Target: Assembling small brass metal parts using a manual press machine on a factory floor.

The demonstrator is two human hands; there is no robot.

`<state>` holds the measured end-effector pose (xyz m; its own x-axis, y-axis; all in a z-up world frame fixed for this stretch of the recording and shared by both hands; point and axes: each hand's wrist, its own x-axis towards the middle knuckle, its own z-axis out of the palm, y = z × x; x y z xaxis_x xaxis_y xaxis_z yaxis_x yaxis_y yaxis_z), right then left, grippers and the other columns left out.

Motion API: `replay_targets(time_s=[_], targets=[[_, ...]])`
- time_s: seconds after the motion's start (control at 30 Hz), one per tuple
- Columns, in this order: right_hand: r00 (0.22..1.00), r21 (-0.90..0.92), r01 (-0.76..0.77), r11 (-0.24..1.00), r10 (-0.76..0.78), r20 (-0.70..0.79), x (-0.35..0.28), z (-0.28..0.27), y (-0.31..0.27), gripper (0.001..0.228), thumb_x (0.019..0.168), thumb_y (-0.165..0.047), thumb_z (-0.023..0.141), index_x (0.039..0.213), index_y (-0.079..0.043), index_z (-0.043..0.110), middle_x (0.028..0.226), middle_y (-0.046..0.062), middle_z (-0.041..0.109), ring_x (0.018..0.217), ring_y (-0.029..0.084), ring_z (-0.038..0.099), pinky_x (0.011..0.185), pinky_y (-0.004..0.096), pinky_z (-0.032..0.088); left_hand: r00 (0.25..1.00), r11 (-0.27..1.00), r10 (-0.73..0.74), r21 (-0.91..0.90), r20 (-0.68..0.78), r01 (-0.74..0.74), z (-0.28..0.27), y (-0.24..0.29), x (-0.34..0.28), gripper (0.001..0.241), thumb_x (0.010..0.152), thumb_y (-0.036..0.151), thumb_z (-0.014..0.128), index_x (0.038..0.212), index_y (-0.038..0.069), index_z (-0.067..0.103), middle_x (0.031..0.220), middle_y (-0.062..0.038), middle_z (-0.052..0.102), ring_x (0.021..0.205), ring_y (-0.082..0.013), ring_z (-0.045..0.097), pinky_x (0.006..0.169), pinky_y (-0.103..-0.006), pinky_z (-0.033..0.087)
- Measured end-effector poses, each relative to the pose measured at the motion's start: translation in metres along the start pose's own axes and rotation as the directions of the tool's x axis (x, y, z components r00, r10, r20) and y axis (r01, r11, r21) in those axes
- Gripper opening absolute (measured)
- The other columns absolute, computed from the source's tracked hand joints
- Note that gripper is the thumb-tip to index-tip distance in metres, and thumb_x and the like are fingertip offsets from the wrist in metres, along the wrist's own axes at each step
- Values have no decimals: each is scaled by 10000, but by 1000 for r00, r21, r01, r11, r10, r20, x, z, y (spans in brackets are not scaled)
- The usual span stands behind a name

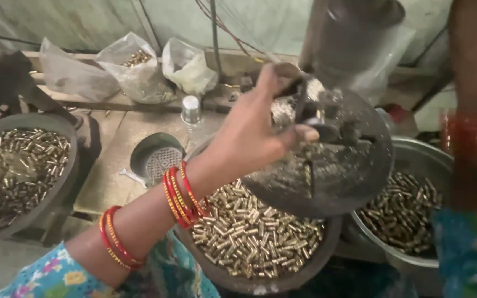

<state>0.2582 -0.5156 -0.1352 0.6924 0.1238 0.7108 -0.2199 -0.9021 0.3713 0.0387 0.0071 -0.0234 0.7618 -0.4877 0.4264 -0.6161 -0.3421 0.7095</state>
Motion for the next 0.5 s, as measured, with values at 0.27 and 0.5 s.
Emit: replay_targets(time_s=[0.27,0.5], targets=[[870,675,-350,650,-43,492,-149,-182,-99,372,865,-102,750,1236,-89,757,992,227,736,900,300,728,838,420,559,964,967,208,180,-163,-179,18,29,-18,282,949,64,722,1226,50,676,1016,-157,716,790,-316,703,711,-401,553],[592,590,-309,746,-335,733,-257,-67,-134,280,958,-225,623,1161,-74,744,1149,158,757,1028,289,720,889,395,560,966,975,185,154,-178,-159,25,37,-10,303,878,107,771,1161,24,698,1023,-197,704,806,-346,720,713,-415,573]])
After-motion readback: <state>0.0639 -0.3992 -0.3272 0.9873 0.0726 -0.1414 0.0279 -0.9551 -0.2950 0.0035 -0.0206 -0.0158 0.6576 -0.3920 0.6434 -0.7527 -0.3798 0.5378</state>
